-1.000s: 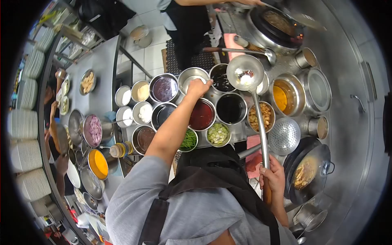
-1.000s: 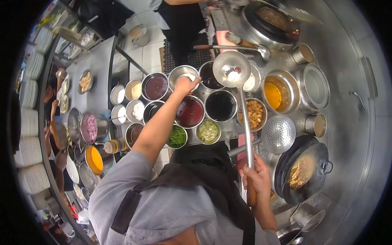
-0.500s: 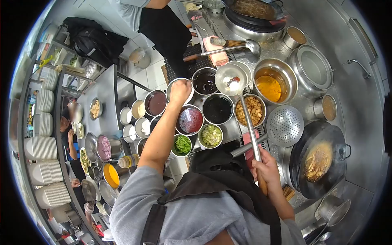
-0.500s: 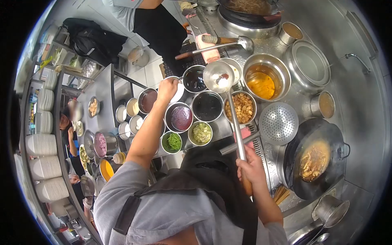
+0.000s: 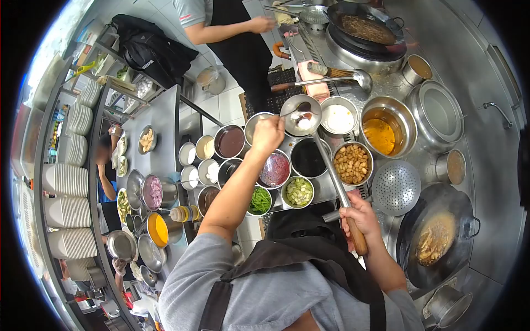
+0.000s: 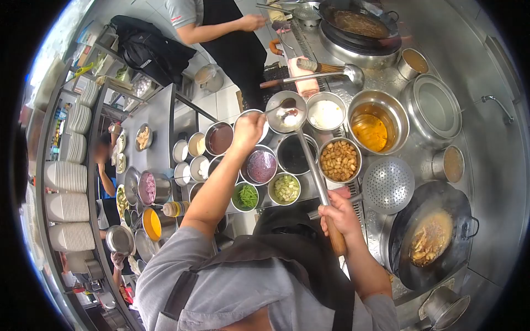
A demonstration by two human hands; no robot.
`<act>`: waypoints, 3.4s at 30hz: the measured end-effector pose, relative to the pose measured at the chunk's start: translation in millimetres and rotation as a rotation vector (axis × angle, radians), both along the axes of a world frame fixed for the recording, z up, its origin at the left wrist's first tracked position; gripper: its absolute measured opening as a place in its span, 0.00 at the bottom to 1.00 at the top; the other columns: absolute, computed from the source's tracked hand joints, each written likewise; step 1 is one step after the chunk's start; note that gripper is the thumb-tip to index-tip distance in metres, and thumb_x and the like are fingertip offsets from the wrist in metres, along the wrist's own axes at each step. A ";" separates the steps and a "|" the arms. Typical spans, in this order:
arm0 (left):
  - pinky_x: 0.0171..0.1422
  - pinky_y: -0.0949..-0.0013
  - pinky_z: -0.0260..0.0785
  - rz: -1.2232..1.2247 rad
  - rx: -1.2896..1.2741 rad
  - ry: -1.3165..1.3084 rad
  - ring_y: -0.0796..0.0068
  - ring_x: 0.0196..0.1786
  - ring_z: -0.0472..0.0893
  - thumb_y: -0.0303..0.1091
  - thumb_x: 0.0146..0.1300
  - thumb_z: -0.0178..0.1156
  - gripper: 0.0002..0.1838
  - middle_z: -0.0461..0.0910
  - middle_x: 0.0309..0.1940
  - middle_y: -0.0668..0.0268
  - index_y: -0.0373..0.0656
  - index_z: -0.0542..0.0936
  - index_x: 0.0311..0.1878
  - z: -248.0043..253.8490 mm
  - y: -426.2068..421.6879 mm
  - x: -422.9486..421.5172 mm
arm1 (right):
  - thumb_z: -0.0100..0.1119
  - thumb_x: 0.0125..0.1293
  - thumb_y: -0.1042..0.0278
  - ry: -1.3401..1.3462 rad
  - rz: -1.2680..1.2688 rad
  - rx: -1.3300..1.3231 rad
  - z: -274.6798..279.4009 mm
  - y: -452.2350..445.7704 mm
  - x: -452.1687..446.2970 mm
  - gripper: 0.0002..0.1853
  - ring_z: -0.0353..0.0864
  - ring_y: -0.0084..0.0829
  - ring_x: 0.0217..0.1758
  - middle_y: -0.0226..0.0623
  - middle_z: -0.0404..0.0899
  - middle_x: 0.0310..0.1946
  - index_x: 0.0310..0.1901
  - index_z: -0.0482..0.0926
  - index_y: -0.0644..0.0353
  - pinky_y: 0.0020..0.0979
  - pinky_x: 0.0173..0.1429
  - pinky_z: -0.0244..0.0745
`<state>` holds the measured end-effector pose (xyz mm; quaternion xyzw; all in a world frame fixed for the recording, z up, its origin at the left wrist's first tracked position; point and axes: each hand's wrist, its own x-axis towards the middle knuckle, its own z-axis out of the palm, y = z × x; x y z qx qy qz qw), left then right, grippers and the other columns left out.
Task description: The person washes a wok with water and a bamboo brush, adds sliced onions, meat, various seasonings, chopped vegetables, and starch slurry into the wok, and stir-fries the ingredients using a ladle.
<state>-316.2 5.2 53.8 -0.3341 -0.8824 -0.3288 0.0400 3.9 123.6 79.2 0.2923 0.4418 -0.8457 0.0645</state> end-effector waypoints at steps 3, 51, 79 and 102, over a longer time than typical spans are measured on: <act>0.36 0.48 0.68 -0.038 0.035 0.068 0.42 0.30 0.78 0.38 0.62 0.54 0.15 0.76 0.22 0.43 0.34 0.77 0.26 -20.0 2.1 -2.7 | 0.55 0.57 0.74 -0.007 0.003 -0.062 -0.5 -3.1 0.0 0.27 0.72 0.24 0.14 0.32 0.71 0.24 0.60 0.64 0.62 0.26 0.15 0.69; 0.19 0.71 0.62 -0.432 -0.570 -0.967 0.78 0.14 0.70 0.40 0.57 0.57 0.14 0.72 0.14 0.67 0.37 0.80 0.28 -83.8 -78.5 242.5 | 0.55 0.56 0.70 -0.094 -1.299 0.185 -46.5 -45.4 396.8 0.18 0.73 0.23 0.18 0.34 0.75 0.23 0.48 0.73 0.70 0.24 0.19 0.66; 0.36 0.65 0.76 -0.253 -0.827 -0.768 0.68 0.28 0.84 0.40 0.57 0.53 0.13 0.83 0.23 0.62 0.43 0.82 0.31 -240.3 -141.2 291.7 | 0.57 0.55 0.74 -0.071 -1.056 0.345 -21.0 -46.6 437.1 0.24 0.72 0.25 0.17 0.34 0.76 0.24 0.55 0.70 0.68 0.27 0.20 0.68; 0.27 0.66 0.76 -0.355 -0.977 -0.701 0.69 0.23 0.83 0.39 0.55 0.55 0.13 0.82 0.24 0.60 0.39 0.81 0.31 -292.5 -185.6 277.8 | 0.58 0.52 0.75 -0.020 -1.199 0.245 -49.1 -29.2 434.3 0.23 0.71 0.23 0.15 0.33 0.75 0.22 0.52 0.69 0.69 0.24 0.16 0.65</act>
